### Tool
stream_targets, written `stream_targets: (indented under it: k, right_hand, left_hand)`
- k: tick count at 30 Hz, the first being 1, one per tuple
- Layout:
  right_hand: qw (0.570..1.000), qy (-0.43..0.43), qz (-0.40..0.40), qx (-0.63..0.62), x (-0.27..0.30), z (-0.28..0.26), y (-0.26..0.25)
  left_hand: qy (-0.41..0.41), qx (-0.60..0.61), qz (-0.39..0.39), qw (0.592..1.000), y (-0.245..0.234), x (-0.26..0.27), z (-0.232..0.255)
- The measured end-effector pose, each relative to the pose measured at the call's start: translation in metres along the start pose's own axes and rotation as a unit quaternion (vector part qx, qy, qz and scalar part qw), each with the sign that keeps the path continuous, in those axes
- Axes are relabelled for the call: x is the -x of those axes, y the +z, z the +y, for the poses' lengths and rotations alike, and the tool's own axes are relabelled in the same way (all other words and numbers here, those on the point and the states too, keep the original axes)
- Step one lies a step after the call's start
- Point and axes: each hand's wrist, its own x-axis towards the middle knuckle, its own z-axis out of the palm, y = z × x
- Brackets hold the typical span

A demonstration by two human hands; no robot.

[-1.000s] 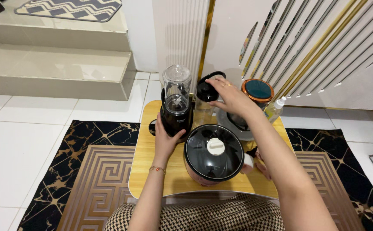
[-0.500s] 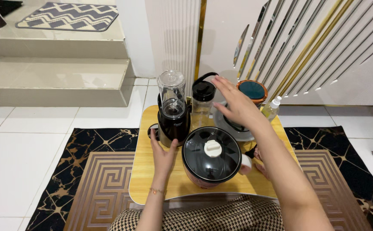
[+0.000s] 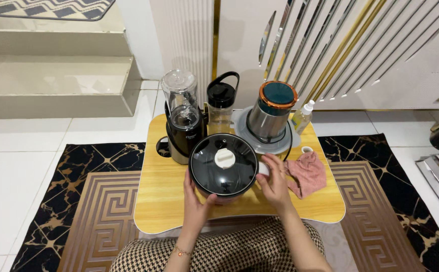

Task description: The person wipes the exterior surfaces of several small kitchen appliances on a low table using a pink cloth. They handle a blender, a pink pot, a stainless steel appliance, and a clear tumbler, wiping each item and occasionally rearranging them on the table.

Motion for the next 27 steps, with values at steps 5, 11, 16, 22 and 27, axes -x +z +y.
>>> stream_targets:
  k: [5, 11, 16, 22, 27]
  right_hand:
    - [0.965, 0.188, 0.145, 0.116, -0.002, 0.029, -0.027]
    - [0.956, 0.249, 0.014, 0.154, 0.002, 0.068, -0.022]
    - [0.946, 0.210, 0.078, -0.233, -0.018, 0.048, -0.045]
    - [0.965, 0.218, -0.047, -0.140, -0.055, -0.005, -0.058]
    - [0.967, -0.107, -0.052, 0.226, -0.091, -0.034, -0.044]
  left_hand:
    - [0.034, -0.006, 0.009, 0.999, 0.004, 0.003, -0.002]
    - [0.036, -0.012, 0.005, 0.999, 0.004, 0.006, -0.006]
    - [0.046, -0.034, 0.008, 0.998, -0.002, 0.010, -0.008]
    - [0.024, -0.035, 0.001, 0.999, -0.001, 0.012, -0.012]
    - [0.043, -0.012, 0.004, 0.999, -0.003, 0.012, -0.012]
